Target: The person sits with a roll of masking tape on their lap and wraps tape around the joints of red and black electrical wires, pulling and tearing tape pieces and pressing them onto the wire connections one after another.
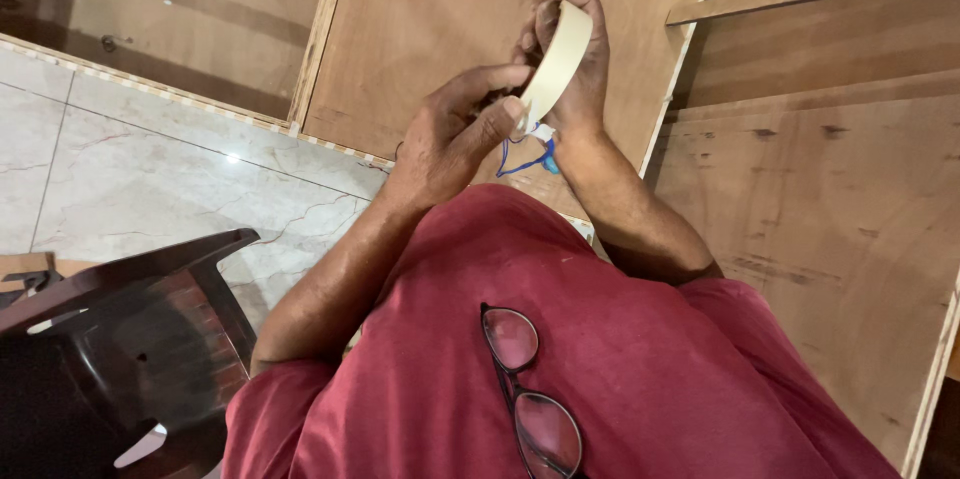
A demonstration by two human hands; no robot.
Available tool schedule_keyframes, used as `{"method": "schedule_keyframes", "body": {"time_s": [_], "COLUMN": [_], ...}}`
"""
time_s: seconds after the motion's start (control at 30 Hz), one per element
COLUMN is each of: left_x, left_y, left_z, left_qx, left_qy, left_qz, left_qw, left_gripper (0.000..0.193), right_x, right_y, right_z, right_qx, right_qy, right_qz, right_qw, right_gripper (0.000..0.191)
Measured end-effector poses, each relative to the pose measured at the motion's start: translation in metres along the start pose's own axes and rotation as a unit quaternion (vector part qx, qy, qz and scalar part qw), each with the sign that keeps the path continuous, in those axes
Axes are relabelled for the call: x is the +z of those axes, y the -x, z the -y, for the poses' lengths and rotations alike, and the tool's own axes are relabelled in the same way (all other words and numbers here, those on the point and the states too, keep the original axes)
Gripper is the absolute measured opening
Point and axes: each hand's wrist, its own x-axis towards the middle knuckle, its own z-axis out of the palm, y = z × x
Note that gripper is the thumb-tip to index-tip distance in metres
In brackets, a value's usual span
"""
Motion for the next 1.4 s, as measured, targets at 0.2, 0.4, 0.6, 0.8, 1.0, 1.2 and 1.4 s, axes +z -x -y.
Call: {"method": "schedule_keyframes", "body": {"time_s": [0.2,0.4,0.6,0.8,1.0,1.2,1.4], "left_x": [0.006,-0.004,-0.011,-0.001,-0.01,-0.011,-0.029], "left_y": [0.001,-0.01,-0.011,-0.002,0.002,0.006,0.019], "left_z": [0.018,0.026,0.006,0.004,0.029,0.055,0.064], "left_qx": [0.041,0.014,-0.012,0.006,-0.031,-0.067,-0.16], "left_qy": [-0.052,-0.04,-0.083,-0.109,-0.037,-0.026,-0.075], "left_qz": [-0.063,-0.018,0.039,-0.011,-0.028,-0.079,-0.205], "left_qw": [0.996,0.999,0.996,0.994,0.998,0.994,0.963], "left_gripper": [0.047,0.04,0.034,0.02,0.021,0.02,0.023], "right_x": [-0.01,-0.008,-0.002,0.005,0.007,-0.008,-0.044], "right_y": [-0.007,-0.008,-0.004,-0.003,0.002,0.001,-0.015], "right_z": [0.009,0.015,0.017,0.016,0.011,0.011,0.088], "right_qx": [-0.036,-0.081,-0.139,-0.143,-0.146,-0.109,-0.018], "right_qy": [0.005,0.055,0.154,0.16,0.109,0.05,-0.078], "right_qz": [-0.034,-0.048,-0.033,-0.025,0.022,0.034,-0.016], "right_qw": [0.999,0.994,0.978,0.976,0.983,0.992,0.997], "right_gripper": [0.026,0.017,0.013,0.015,0.022,0.023,0.022]}}
